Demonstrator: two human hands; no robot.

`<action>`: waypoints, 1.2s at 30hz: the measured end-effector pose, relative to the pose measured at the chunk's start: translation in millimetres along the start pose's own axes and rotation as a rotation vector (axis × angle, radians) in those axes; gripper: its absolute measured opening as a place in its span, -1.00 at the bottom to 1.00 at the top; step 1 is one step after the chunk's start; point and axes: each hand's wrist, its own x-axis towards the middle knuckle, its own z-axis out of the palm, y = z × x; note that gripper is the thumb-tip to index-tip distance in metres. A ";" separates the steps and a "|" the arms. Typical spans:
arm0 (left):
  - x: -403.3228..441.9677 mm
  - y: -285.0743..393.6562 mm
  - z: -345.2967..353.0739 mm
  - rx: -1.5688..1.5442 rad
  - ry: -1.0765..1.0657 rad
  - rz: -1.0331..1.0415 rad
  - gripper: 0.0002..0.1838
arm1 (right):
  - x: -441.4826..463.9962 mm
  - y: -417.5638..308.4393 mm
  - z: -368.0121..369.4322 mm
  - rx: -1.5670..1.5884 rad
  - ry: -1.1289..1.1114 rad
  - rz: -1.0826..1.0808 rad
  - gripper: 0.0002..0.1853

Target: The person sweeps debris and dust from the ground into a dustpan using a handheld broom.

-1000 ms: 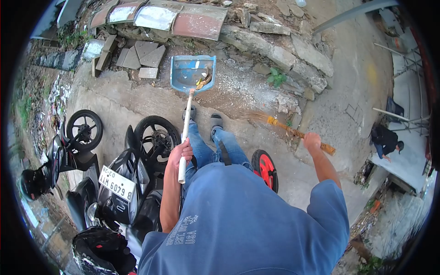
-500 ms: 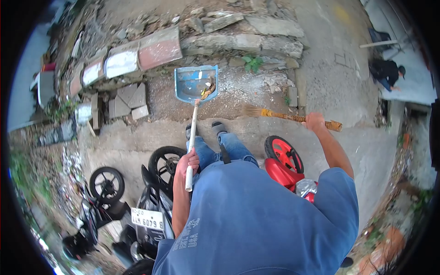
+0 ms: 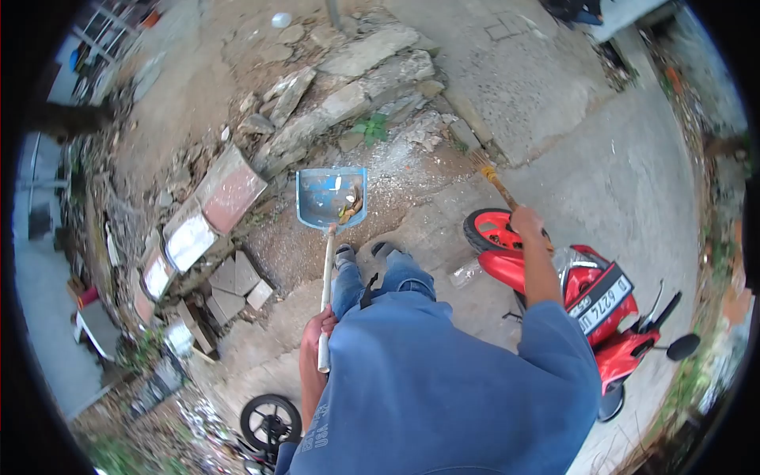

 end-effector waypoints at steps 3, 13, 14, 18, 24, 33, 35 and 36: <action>-18.0 30.8 2.7 0.170 -0.045 -0.042 -0.70 | -8.0 -41.0 30.4 0.061 -0.112 0.063 -0.69; -47.2 123.3 -6.2 0.568 0.142 -0.057 -0.64 | -105.1 -155.0 74.9 0.125 -0.322 -0.030 -0.69; -47.1 130.6 -3.2 0.548 0.136 -0.043 -0.66 | -117.4 -160.5 75.3 0.162 -0.316 0.007 -0.68; -48.7 157.8 4.4 0.440 0.070 -0.059 -0.71 | -150.0 -154.8 61.4 0.290 -0.288 0.155 -0.68; -41.3 178.6 23.2 0.355 0.013 -0.093 -0.73 | -177.9 -144.9 72.3 0.281 -0.217 0.315 -0.64; -35.8 202.6 53.3 0.259 0.041 -0.252 -0.75 | -184.9 -227.4 151.7 0.493 -0.338 0.185 -0.64; -34.8 197.4 55.2 0.318 0.052 -0.246 -0.75 | -196.3 -241.0 140.3 0.490 -0.450 0.084 -0.65; -33.9 194.9 58.0 0.333 0.035 -0.263 -0.75 | -199.5 -240.0 137.3 0.496 -0.448 0.088 -0.65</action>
